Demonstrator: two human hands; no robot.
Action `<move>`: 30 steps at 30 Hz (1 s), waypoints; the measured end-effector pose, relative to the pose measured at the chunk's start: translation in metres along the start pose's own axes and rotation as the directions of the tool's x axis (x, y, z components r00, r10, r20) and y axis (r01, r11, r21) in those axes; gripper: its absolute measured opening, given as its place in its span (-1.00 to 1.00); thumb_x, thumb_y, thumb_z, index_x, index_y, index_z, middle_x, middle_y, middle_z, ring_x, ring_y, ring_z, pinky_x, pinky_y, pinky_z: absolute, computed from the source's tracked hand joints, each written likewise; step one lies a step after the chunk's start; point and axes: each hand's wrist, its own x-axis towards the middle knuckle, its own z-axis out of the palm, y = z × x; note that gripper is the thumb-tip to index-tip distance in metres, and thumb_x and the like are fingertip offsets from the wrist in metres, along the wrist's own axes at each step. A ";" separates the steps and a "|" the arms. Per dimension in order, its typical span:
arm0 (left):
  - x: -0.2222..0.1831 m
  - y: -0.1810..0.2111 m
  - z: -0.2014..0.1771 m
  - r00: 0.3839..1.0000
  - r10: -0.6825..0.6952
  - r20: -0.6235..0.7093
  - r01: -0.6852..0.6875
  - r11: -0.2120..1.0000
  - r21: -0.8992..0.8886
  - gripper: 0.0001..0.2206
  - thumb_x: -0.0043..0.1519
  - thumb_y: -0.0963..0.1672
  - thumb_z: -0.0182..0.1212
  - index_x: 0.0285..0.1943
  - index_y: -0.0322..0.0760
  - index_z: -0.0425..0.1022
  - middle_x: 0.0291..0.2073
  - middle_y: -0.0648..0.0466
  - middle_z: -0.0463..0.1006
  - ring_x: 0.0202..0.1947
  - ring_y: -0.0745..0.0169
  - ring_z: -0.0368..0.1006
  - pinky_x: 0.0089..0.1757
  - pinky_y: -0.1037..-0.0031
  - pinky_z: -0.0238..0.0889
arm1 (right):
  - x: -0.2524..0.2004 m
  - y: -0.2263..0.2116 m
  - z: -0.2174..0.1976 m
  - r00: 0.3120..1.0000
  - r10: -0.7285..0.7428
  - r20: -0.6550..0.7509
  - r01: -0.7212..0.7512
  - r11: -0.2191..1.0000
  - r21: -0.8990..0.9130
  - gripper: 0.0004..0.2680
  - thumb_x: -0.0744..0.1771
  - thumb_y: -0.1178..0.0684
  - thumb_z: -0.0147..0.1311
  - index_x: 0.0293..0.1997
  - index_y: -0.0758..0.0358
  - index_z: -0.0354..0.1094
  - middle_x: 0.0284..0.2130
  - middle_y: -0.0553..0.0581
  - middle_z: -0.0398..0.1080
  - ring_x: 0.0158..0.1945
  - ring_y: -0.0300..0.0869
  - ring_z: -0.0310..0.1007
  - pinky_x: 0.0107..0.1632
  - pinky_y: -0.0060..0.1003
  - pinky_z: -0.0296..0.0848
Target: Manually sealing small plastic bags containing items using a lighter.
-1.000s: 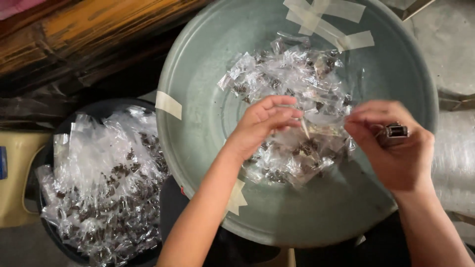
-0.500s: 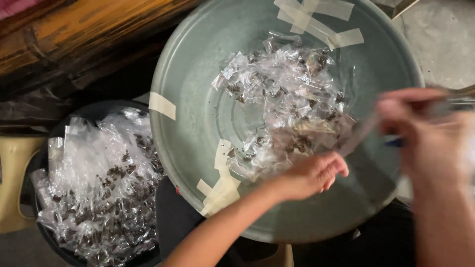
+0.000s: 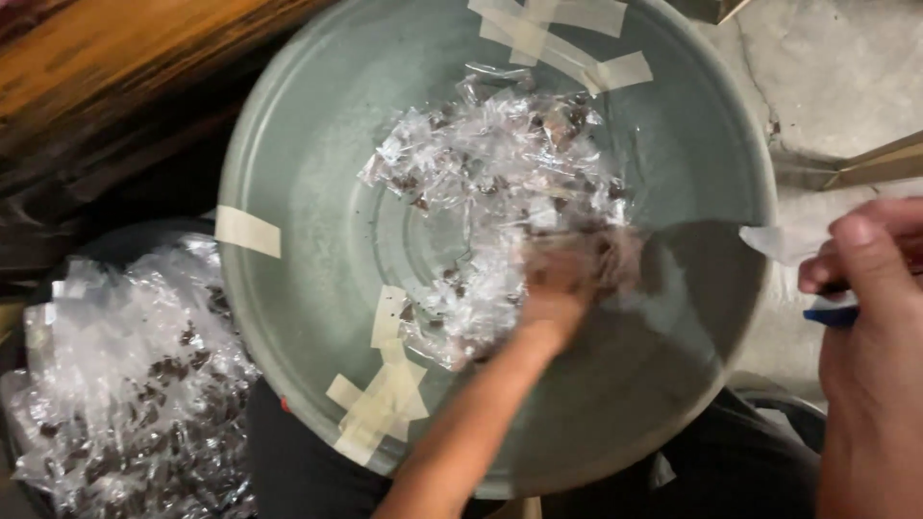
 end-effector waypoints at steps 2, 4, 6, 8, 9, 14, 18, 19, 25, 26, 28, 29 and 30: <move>-0.007 -0.034 -0.010 0.921 -0.111 0.373 0.070 0.990 0.122 -0.35 0.24 0.00 -0.12 0.59 0.23 -0.11 0.58 -0.05 -0.14 0.56 -0.24 -0.33 0.31 -0.37 -0.48 | -0.003 0.002 -0.003 1.000 0.004 0.013 -0.004 1.000 0.011 -0.89 0.48 0.03 0.14 0.09 0.04 0.28 -0.11 -0.08 0.35 -0.33 -0.35 0.31 -0.17 -0.55 0.41; -0.037 -0.064 -0.025 0.957 -0.042 0.286 0.011 0.994 0.109 -0.40 0.14 -0.01 0.10 0.45 0.16 0.15 0.51 -0.09 0.03 0.51 -0.29 -0.15 0.29 -0.33 -0.31 | -0.007 -0.011 0.003 0.999 0.046 0.016 -0.045 0.999 -0.013 -0.93 0.47 0.07 0.12 0.03 0.04 0.33 -0.14 -0.08 0.36 -0.34 -0.35 0.31 -0.19 -0.58 0.40; -0.056 -0.087 -0.064 0.982 0.021 0.186 -0.043 0.993 0.112 -0.45 0.04 -0.03 0.32 0.30 0.09 0.41 0.44 -0.12 0.20 0.46 -0.35 0.02 0.28 -0.29 -0.13 | -0.010 -0.017 0.010 0.997 0.078 0.023 -0.077 0.997 -0.029 -0.96 0.45 0.10 0.11 -0.02 0.04 0.37 -0.18 -0.08 0.36 -0.35 -0.35 0.31 -0.20 -0.62 0.38; -0.065 -0.096 -0.124 0.903 0.002 0.430 -0.035 0.997 0.068 -0.39 0.18 -0.14 0.25 0.48 0.01 0.24 0.44 -0.11 0.20 0.36 -0.20 0.11 0.28 -0.10 -0.23 | -0.011 -0.017 0.014 0.991 0.055 0.125 -0.071 0.989 0.130 -0.88 0.44 0.04 0.15 0.07 0.12 0.39 -0.16 0.01 0.45 -0.32 -0.40 0.38 -0.22 -0.57 0.43; -0.061 -0.091 -0.159 0.903 0.001 0.429 -0.035 0.997 0.071 -0.39 0.18 -0.14 0.25 0.48 0.01 0.24 0.44 -0.11 0.20 0.36 -0.20 0.11 0.28 -0.10 -0.23 | -0.013 -0.019 0.017 0.991 0.053 0.126 -0.070 0.989 0.132 -0.88 0.44 0.04 0.15 0.07 0.12 0.39 -0.16 0.01 0.45 -0.32 -0.40 0.38 -0.22 -0.57 0.43; -0.062 -0.110 -0.195 0.922 -0.050 0.384 0.175 0.939 -0.296 -0.89 0.15 -0.21 0.19 -0.24 -0.13 0.60 -0.33 0.22 0.54 -0.18 0.16 0.44 0.06 0.12 0.03 | -0.025 -0.035 0.026 0.971 -0.082 0.225 0.129 0.971 -0.203 -0.88 0.55 0.09 0.02 0.11 0.36 0.27 -0.18 0.26 0.32 -0.28 -0.16 0.33 -0.04 -0.32 0.31; -0.022 -0.106 -0.199 0.956 -0.272 0.105 0.286 0.804 -0.522 -0.77 0.31 -0.22 -0.03 -0.45 -0.18 0.36 -0.58 0.15 0.41 -0.47 0.26 0.33 -0.28 0.38 0.23 | -0.022 -0.024 0.027 0.976 -0.107 0.187 0.142 0.973 -0.184 -0.91 0.56 0.13 0.07 0.15 0.32 0.31 -0.38 0.18 0.30 -0.26 -0.18 0.34 0.06 -0.32 0.38; -0.010 -0.102 -0.196 0.919 -0.373 0.129 0.381 0.751 -0.540 -0.96 0.27 -0.22 0.10 -0.21 -0.21 0.42 -0.33 0.10 0.46 -0.27 0.24 0.38 -0.14 0.41 0.32 | -0.020 -0.018 0.028 0.984 -0.076 0.162 0.088 0.993 -0.072 -0.92 0.52 0.17 0.11 0.13 0.28 0.32 -0.36 0.17 0.32 -0.32 -0.22 0.35 -0.07 -0.37 0.39; 0.014 -0.092 -0.101 0.846 -0.505 0.172 0.529 0.754 -0.388 -0.74 0.26 -0.05 0.25 -0.11 -0.17 0.23 -0.32 0.08 0.35 -0.29 0.12 0.29 -0.03 0.15 0.08 | -0.021 -0.025 0.036 0.986 -0.078 0.146 0.086 0.995 -0.049 -0.89 0.51 0.11 0.18 0.07 0.30 0.36 -0.37 0.16 0.35 -0.39 -0.25 0.37 -0.34 -0.42 0.37; 0.011 -0.093 -0.075 0.822 -0.560 0.101 0.535 0.698 -0.476 -0.67 0.40 -0.07 0.05 -0.47 -0.12 0.16 -0.68 0.17 0.23 -0.63 0.18 0.16 -0.30 0.33 0.09 | -0.019 -0.023 0.036 0.984 -0.086 0.156 0.083 0.996 0.021 -0.89 0.49 0.13 0.19 0.05 0.34 0.37 -0.40 0.19 0.35 -0.42 -0.23 0.37 -0.34 -0.40 0.39; 0.017 -0.073 -0.121 0.835 -0.528 0.155 0.521 0.669 -0.529 -0.85 0.39 -0.07 0.05 -0.24 -0.12 0.38 -0.44 0.16 0.45 -0.46 0.27 0.37 -0.23 0.39 0.28 | -0.017 -0.029 0.038 0.988 -0.047 0.147 0.045 0.999 0.020 -0.91 0.46 0.13 0.21 0.00 0.28 0.42 -0.36 0.15 0.40 -0.42 -0.26 0.38 -0.33 -0.42 0.42; 0.019 -0.064 -0.145 0.846 -0.492 0.206 0.511 0.637 -0.577 -0.81 0.38 -0.07 0.06 -0.01 -0.11 0.60 -0.19 0.17 0.68 -0.29 0.36 0.57 -0.16 0.46 0.46 | -0.018 -0.032 0.039 0.990 -0.007 0.139 0.004 1.000 0.022 -0.94 0.43 0.13 0.24 -0.05 0.22 0.46 -0.31 0.11 0.46 -0.43 -0.29 0.40 -0.33 -0.44 0.45; 0.018 -0.066 -0.156 0.846 -0.492 0.205 0.511 0.638 -0.576 -0.81 0.38 -0.07 0.06 -0.01 -0.11 0.60 -0.19 0.17 0.68 -0.29 0.36 0.57 -0.16 0.46 0.46 | -0.017 -0.032 0.039 0.990 -0.007 0.139 0.004 1.000 0.024 -0.94 0.43 0.13 0.24 -0.05 0.22 0.46 -0.31 0.11 0.46 -0.43 -0.29 0.40 -0.33 -0.44 0.45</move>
